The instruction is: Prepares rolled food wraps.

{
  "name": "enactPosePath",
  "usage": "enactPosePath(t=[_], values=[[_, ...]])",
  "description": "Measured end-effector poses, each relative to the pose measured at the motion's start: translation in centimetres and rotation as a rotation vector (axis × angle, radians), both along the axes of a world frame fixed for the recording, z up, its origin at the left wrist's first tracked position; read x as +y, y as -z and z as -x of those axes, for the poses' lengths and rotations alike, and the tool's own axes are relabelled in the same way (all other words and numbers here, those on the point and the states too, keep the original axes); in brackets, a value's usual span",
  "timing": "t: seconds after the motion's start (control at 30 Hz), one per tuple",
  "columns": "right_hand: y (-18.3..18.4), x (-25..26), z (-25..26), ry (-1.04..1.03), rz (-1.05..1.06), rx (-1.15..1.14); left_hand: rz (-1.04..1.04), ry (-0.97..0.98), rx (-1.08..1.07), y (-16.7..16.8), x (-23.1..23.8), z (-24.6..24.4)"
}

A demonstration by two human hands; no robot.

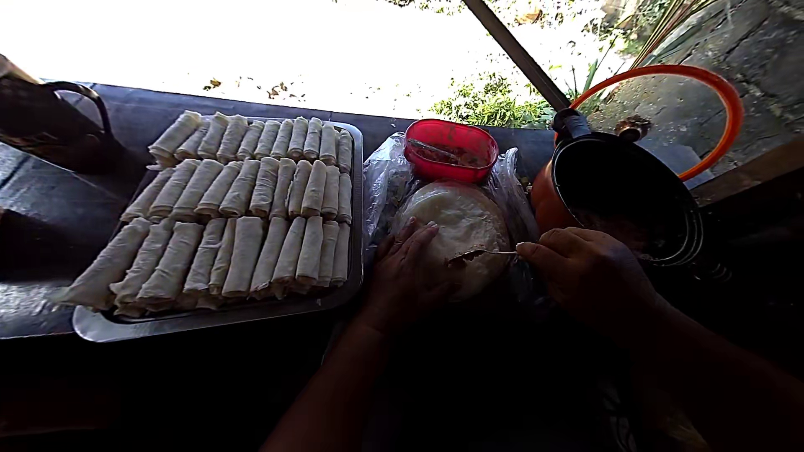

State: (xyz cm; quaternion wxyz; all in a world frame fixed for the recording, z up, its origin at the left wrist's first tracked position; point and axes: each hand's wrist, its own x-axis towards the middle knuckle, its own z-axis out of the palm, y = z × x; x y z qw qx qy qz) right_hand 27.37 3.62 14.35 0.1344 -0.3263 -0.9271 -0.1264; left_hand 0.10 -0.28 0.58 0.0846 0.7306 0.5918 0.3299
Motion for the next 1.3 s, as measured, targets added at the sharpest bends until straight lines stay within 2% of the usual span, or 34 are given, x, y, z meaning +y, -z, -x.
enactPosePath(t=[0.4,0.6,0.77,0.9,1.07,1.2,1.3], values=[[-1.1,-0.9,-0.6,0.056,-0.046,0.057,-0.034,-0.004,0.006,0.4,0.1,0.0],[-2.9,-0.6,-1.9,0.141,0.006,0.174,-0.049,0.005,0.007,0.6,0.4,0.0],[-7.2,0.1,-5.4,0.274,0.027,0.283,-0.081,0.012,0.017,1.1,0.3,0.3],[-9.7,0.8,-10.9,0.488,-0.042,0.29,-0.111,0.044,0.021,1.3,0.6,0.7],[-6.2,2.0,-15.7,0.767,0.033,0.142,-0.072,0.068,0.008,0.9,0.5,1.1],[-4.5,2.1,-16.9,0.824,0.028,0.109,-0.059,0.065,0.017,0.7,0.2,1.1],[-3.8,2.1,-17.2,0.764,-0.057,0.161,-0.051,0.071,0.009,0.7,0.3,1.2]])
